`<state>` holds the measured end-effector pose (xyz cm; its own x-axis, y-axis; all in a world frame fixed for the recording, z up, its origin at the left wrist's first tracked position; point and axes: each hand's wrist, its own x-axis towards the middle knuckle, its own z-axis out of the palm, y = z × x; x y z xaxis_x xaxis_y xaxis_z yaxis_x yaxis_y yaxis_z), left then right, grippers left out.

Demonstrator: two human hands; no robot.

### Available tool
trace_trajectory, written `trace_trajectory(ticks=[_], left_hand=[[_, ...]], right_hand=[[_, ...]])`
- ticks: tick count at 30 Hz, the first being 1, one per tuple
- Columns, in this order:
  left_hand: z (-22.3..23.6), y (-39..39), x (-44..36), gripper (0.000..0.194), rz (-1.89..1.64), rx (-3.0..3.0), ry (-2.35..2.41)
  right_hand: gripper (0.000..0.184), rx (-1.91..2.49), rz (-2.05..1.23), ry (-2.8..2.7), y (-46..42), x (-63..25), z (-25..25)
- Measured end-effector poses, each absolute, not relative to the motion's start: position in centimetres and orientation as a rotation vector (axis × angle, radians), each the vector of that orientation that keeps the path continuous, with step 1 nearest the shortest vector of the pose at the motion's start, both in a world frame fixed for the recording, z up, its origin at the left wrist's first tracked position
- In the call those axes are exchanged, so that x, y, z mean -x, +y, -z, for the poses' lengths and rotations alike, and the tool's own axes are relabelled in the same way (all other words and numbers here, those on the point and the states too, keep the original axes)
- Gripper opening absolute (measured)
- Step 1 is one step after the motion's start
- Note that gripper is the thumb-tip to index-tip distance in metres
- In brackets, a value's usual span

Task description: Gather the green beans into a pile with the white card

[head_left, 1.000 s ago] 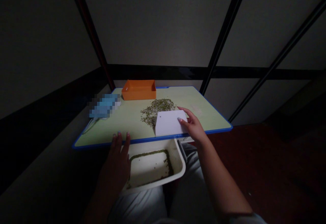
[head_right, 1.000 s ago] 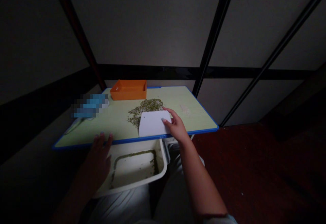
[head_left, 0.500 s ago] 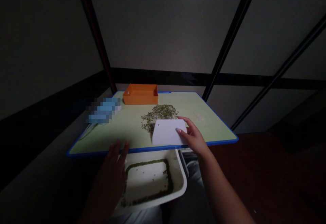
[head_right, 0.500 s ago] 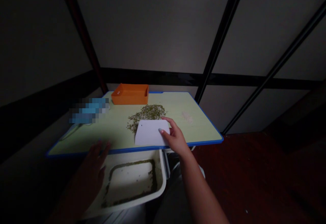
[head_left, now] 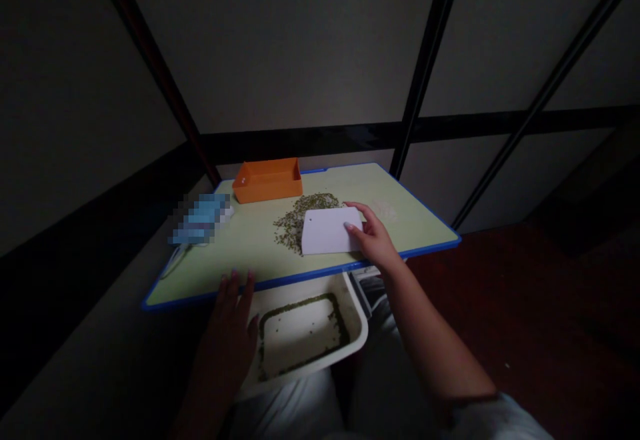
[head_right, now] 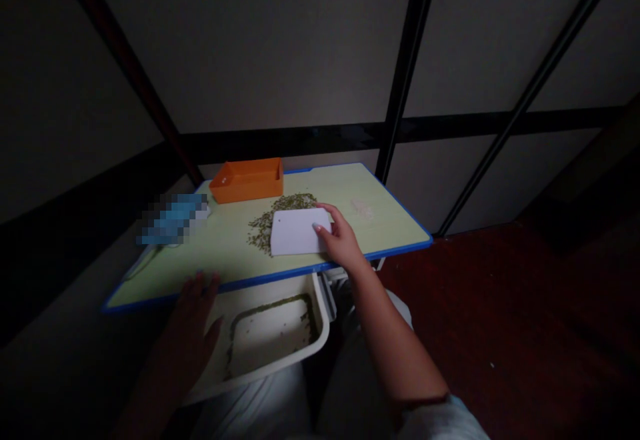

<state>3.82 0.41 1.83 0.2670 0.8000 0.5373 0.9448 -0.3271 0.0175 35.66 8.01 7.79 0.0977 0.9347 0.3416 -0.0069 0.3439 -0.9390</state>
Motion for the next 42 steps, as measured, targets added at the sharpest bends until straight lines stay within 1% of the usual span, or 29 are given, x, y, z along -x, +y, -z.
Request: trace_trajectory(ticks=[4, 8, 17, 21, 28, 39, 42], left_hand=[[-2.14, -0.05, -3.84, 0.062, 0.669, 2.25, -1.625], [-1.89, 0.05, -3.65, 0.063, 0.68, 2.266, -1.631], [-2.17, 0.04, -3.59, 0.065, 0.656, 2.291, -1.655], [-2.37, -0.13, -3.66, 0.065, 0.634, 2.289, -1.641], [-2.14, 0.21, -3.68, 0.06, 0.643, 2.278, -1.654], [-2.2, 0.09, -3.67, 0.063, 0.648, 2.283, -1.677], [-2.23, 0.09, -3.7, 0.061, 0.647, 2.282, -1.657]], right_hand=[[0.047, 0.916, -0.886, -1.277, 7.68, -35.48, -7.77], [0.05, 0.892, -0.941, -1.316, 7.47, -35.38, -7.93], [0.043, 0.939, -0.883, -1.267, 7.76, -35.61, -7.48], [0.047, 0.957, -0.87, -1.199, 7.64, -35.79, -7.46], [0.05, 0.902, -0.94, -1.275, 7.21, -35.41, -7.84], [0.046, 0.991, -0.774, -1.26, 7.5, -35.8, -7.32], [0.047, 0.975, -0.813, -1.24, 7.42, -35.79, -7.39]])
